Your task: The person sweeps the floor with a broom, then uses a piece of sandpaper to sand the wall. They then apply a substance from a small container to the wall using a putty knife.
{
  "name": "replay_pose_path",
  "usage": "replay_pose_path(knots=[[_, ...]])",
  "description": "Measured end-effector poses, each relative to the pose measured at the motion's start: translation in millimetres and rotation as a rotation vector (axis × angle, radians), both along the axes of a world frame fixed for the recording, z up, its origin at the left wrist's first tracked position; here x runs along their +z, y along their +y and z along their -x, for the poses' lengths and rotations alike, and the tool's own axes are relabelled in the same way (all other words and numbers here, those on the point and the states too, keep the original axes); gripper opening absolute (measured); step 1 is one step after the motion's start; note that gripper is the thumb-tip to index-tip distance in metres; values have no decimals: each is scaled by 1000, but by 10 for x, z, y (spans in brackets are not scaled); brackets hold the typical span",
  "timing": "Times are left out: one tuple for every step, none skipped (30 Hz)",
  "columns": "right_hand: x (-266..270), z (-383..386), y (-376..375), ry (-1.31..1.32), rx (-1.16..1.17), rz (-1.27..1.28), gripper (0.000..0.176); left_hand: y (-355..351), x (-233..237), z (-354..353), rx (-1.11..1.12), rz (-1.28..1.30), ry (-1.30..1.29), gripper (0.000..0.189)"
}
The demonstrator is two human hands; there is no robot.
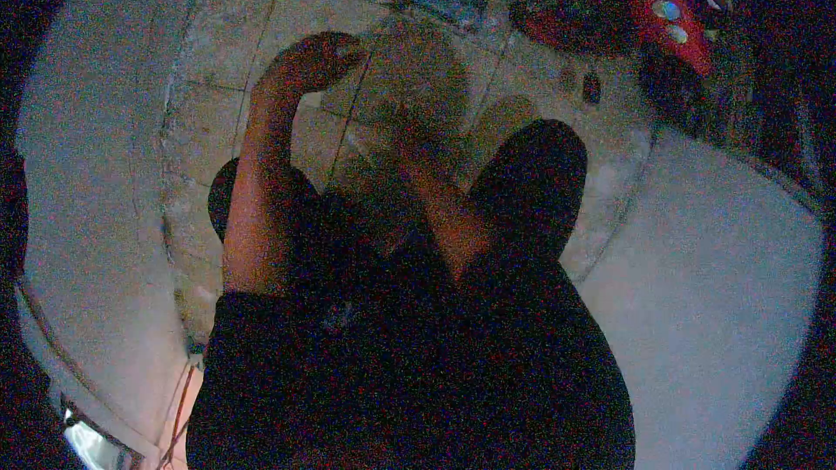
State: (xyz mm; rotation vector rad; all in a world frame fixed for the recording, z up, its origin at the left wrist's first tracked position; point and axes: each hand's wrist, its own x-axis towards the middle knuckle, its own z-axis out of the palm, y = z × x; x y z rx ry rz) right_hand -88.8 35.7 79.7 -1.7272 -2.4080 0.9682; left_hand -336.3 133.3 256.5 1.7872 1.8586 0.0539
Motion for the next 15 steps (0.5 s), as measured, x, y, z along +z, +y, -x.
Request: replay_pose_path(knots=[[44,-17,7,12,9,1,47,-64,95,-52,4,50,8,48],[47,-13,53,17,16,8,47,-111,152,-102,6,101,19,47],[29,-10,83,23,25,11,47,-153,182,-165,27,97,27,47],[4,-35,60,27,37,6,47,-197,215,-233,35,91,17,44],[-14,-27,69,34,50,2,47,-225,265,-268,50,82,16,42],[-11,-55,39,46,51,-1,48,-194,295,-341,49,83,20,40],[-39,-77,57,53,58,-3,48,-173,330,-397,50,87,23,38],[-58,-160,135,59,63,5,48,-172,396,-504,15,7,-20,36],[-95,-250,239,60,67,13,48,-155,359,-617,13,-38,-36,35],[-213,-353,400,54,75,30,48,-135,291,-729,11,-83,-51,35],[-114,-465,530,48,71,45,48,-226,460,-946,13,-116,-51,34],[-117,-522,698,37,67,95,48,-271,454,-977,3,-150,-71,32],[-164,-574,917,28,55,149,48,-278,434,-1004,-9,-186,-90,31],[-135,-494,1089,7,41,213,49,-304,486,-760,-31,-224,-133,30],[-137,-539,1317,8,30,294,49,-236,468,-815,-36,-262,-140,29]])
